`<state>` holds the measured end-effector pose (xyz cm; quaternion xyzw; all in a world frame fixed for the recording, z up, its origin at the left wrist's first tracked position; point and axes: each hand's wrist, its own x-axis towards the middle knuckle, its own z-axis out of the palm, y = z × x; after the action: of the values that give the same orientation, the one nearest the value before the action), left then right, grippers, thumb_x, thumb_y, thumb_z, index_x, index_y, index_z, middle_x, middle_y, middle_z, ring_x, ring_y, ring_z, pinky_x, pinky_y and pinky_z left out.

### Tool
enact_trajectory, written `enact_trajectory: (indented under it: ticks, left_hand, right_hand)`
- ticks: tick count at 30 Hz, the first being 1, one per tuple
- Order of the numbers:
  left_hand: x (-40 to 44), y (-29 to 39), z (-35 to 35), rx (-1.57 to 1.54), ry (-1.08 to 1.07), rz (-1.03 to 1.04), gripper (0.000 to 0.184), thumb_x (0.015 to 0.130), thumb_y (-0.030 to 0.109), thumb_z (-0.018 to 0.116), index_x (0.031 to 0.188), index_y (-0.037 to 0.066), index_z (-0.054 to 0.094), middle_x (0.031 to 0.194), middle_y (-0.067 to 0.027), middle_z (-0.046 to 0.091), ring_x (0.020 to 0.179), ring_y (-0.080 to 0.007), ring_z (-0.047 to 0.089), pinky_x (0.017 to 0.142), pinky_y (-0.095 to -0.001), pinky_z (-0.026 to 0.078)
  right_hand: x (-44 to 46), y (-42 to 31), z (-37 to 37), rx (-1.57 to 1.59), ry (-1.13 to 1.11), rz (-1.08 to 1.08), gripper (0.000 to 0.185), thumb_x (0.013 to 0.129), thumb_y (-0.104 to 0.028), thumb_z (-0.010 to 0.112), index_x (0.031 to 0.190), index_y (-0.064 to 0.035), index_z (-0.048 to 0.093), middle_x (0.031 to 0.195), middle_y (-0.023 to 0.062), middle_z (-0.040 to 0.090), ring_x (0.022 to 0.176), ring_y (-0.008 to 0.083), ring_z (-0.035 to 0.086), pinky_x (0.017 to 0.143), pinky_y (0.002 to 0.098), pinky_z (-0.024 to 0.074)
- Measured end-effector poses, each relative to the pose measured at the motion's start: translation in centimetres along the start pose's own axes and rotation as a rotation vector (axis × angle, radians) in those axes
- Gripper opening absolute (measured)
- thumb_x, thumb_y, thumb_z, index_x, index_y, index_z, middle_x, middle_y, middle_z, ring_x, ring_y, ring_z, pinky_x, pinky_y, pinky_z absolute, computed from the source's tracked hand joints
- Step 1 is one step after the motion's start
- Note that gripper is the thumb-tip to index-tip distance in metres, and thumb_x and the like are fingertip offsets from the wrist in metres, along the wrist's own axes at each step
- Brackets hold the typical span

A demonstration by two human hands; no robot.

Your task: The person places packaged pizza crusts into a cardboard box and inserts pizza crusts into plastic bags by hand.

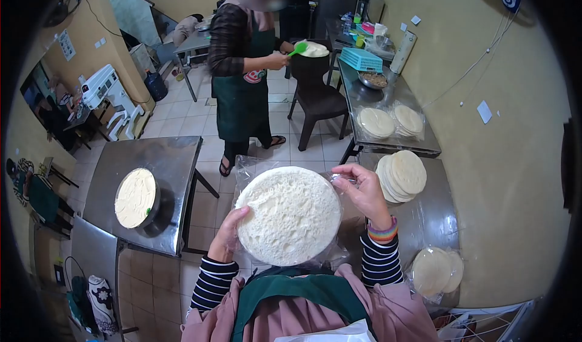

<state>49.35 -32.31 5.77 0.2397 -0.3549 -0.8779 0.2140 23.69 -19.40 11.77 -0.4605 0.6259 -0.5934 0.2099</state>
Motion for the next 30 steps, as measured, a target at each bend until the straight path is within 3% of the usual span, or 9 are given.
enact_trajectory:
  ticks: [4, 13, 18, 20, 23, 24, 25, 28, 30]
  left_hand:
    - [0.4, -0.6, -0.7, -0.009, -0.040, -0.015, 0.054, 0.079, 0.028, 0.052, 0.120, -0.006, 0.040, 0.110, -0.0191, 0.054, 0.096, -0.0257, 0.058, 0.083, -0.0346, 0.047]
    - [0.4, -1.0, -1.2, -0.064, -0.039, -0.060, 0.054, 0.079, 0.026, 0.050, 0.121, -0.006, 0.039, 0.113, -0.0197, 0.053, 0.097, -0.0268, 0.057, 0.085, -0.0357, 0.046]
    - [0.2, -2.4, -2.9, -0.235, -0.012, -0.096, 0.056, 0.079, 0.028, 0.049, 0.123, -0.005, 0.037, 0.116, -0.0190, 0.051, 0.101, -0.0284, 0.055, 0.089, -0.0376, 0.043]
    - [-0.2, -2.4, -3.4, -0.306, 0.019, -0.041, 0.057, 0.079, 0.029, 0.048, 0.123, -0.004, 0.037, 0.117, -0.0186, 0.050, 0.104, -0.0288, 0.053, 0.091, -0.0383, 0.042]
    - [-1.0, -2.2, -3.1, -0.295, 0.038, 0.012, 0.057, 0.078, 0.029, 0.047, 0.124, -0.004, 0.037, 0.118, -0.0189, 0.050, 0.103, -0.0290, 0.053, 0.091, -0.0394, 0.041]
    - [-1.1, -2.2, -3.0, -0.296, 0.036, 0.014, 0.057, 0.078, 0.029, 0.047, 0.124, -0.004, 0.037, 0.118, -0.0189, 0.050, 0.103, -0.0290, 0.053, 0.091, -0.0394, 0.041]
    - [-1.2, -2.4, -2.9, -0.287, 0.073, 0.010, 0.056, 0.079, 0.029, 0.048, 0.123, -0.004, 0.038, 0.117, -0.0180, 0.051, 0.103, -0.0275, 0.054, 0.091, -0.0378, 0.042]
    - [-1.2, -3.1, -3.2, -0.276, 0.091, 0.009, 0.055, 0.080, 0.029, 0.050, 0.122, -0.004, 0.038, 0.115, -0.0169, 0.052, 0.102, -0.0254, 0.054, 0.089, -0.0356, 0.043]
    - [-1.3, -3.4, -3.4, -0.271, 0.074, 0.005, 0.055, 0.080, 0.029, 0.050, 0.122, -0.004, 0.038, 0.114, -0.0167, 0.052, 0.102, -0.0248, 0.054, 0.089, -0.0350, 0.043]
  right_hand:
    - [-0.3, 0.5, 0.1, -0.186, 0.051, -0.034, 0.014, 0.077, -0.005, 0.060, 0.089, 0.0015, 0.061, 0.071, 0.0063, 0.063, 0.064, 0.0088, 0.058, 0.059, 0.0217, 0.0458]
    - [-0.4, 2.2, 0.6, -0.068, 0.050, -0.025, 0.009, 0.078, -0.005, 0.058, 0.083, 0.0031, 0.059, 0.067, 0.0051, 0.061, 0.061, 0.0091, 0.057, 0.057, 0.0214, 0.0453]
    - [-1.1, 3.4, 1.5, 0.107, 0.064, -0.090, 0.003, 0.081, -0.002, 0.054, 0.083, 0.0001, 0.056, 0.084, 0.0053, 0.059, 0.078, 0.0095, 0.056, 0.072, 0.0223, 0.0445]
    - [-1.2, 4.0, 1.5, 0.430, 0.211, -0.134, 0.005, 0.082, -0.002, 0.053, 0.085, -0.0009, 0.056, 0.100, 0.0072, 0.055, 0.085, 0.0087, 0.051, 0.078, 0.0220, 0.0405]
    - [-1.8, 5.1, 1.5, 0.359, 0.255, -0.073, 0.005, 0.084, -0.006, 0.053, 0.085, -0.0023, 0.056, 0.106, 0.0062, 0.049, 0.087, 0.0091, 0.049, 0.079, 0.0219, 0.0390]
    - [-2.1, 5.4, 1.6, 0.363, 0.203, 0.015, 0.017, 0.085, -0.014, 0.055, 0.099, -0.0036, 0.052, 0.108, 0.0056, 0.047, 0.084, 0.0090, 0.047, 0.075, 0.0210, 0.0393]
    - [-2.6, 5.6, 2.0, 0.363, 0.202, 0.014, 0.017, 0.085, -0.014, 0.055, 0.099, -0.0036, 0.052, 0.108, 0.0056, 0.047, 0.084, 0.0090, 0.047, 0.075, 0.0210, 0.0393]
    - [-3.8, 6.1, 4.7, 0.446, 0.279, 0.208, 0.062, 0.077, -0.029, 0.065, 0.123, -0.0039, 0.031, 0.103, 0.0067, 0.044, 0.076, 0.0088, 0.045, 0.071, 0.0225, 0.0403]
    - [-4.4, 7.3, 6.5, 0.382, 0.279, 0.244, 0.063, 0.076, -0.029, 0.067, 0.122, -0.0033, 0.032, 0.101, 0.0067, 0.044, 0.075, 0.0088, 0.045, 0.070, 0.0225, 0.0403]
